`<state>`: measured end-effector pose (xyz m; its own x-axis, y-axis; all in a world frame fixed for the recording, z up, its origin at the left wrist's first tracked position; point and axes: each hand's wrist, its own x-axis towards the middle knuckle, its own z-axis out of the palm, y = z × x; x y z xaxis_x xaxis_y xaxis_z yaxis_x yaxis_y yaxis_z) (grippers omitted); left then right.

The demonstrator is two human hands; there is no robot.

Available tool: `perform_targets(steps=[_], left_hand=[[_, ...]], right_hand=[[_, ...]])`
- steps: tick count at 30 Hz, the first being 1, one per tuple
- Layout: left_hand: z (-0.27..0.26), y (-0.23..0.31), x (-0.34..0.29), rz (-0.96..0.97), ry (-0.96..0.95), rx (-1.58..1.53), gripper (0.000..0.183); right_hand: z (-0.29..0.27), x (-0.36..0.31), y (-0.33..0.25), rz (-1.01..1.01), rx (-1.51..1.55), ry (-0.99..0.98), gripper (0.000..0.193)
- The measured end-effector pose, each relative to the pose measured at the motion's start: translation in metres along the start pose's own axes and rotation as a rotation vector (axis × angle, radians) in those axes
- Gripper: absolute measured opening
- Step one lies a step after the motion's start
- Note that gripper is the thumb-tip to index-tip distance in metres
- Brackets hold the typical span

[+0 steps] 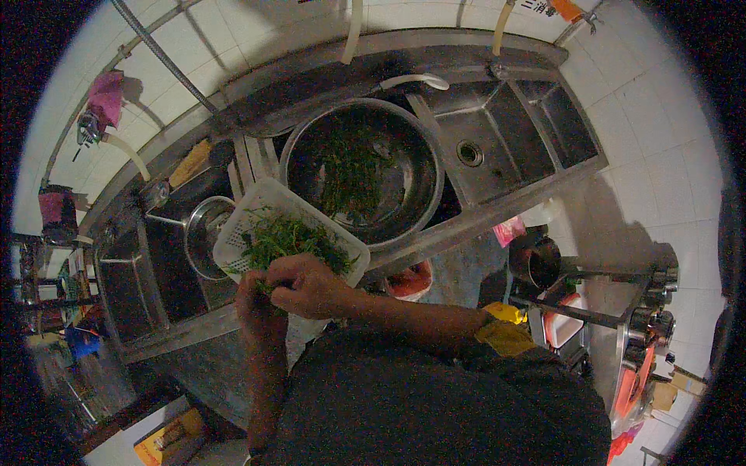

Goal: The person sorts green leafy vegetables by hand, picking up bunches from a white plastic basket and placing them into a metal bowl in the sink. The person repeatedly transfers the vegetables from the basket to the bowl throughout the clip.

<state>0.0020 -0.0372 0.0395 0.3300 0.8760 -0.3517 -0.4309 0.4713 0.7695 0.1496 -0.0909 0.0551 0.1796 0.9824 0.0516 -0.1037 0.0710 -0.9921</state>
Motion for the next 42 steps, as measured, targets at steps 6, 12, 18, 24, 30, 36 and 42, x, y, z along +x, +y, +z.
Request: perform_targets(steps=[6,12,18,24,30,36,42], left_hand=[[-0.060,0.040,0.042,0.331,-0.364,-0.170,0.023],[-0.075,0.056,0.043,0.295,0.104,0.829,0.041],[-0.074,0.038,0.043,0.264,-0.123,0.948,0.036],[-0.104,0.039,0.014,0.173,-0.071,0.913,0.035],[-0.083,0.028,-0.028,0.188,0.095,0.854,0.034],[-0.087,0.028,-0.013,0.162,0.141,0.735,0.033],[-0.058,0.031,0.003,0.190,0.065,0.594,0.029]], right_hand=[[-0.009,0.004,0.009,0.099,-0.077,0.097,0.019],[-0.029,0.017,0.019,0.042,-0.354,-0.013,0.031],[-0.143,0.037,0.098,0.342,-0.403,0.415,0.038],[-0.265,0.065,0.275,0.546,-0.953,0.479,0.033],[-0.286,0.098,0.376,0.536,-1.357,0.260,0.036],[-0.270,0.071,0.256,0.468,-0.446,0.659,0.036],[-0.235,0.033,0.118,0.396,0.326,0.612,0.024]])
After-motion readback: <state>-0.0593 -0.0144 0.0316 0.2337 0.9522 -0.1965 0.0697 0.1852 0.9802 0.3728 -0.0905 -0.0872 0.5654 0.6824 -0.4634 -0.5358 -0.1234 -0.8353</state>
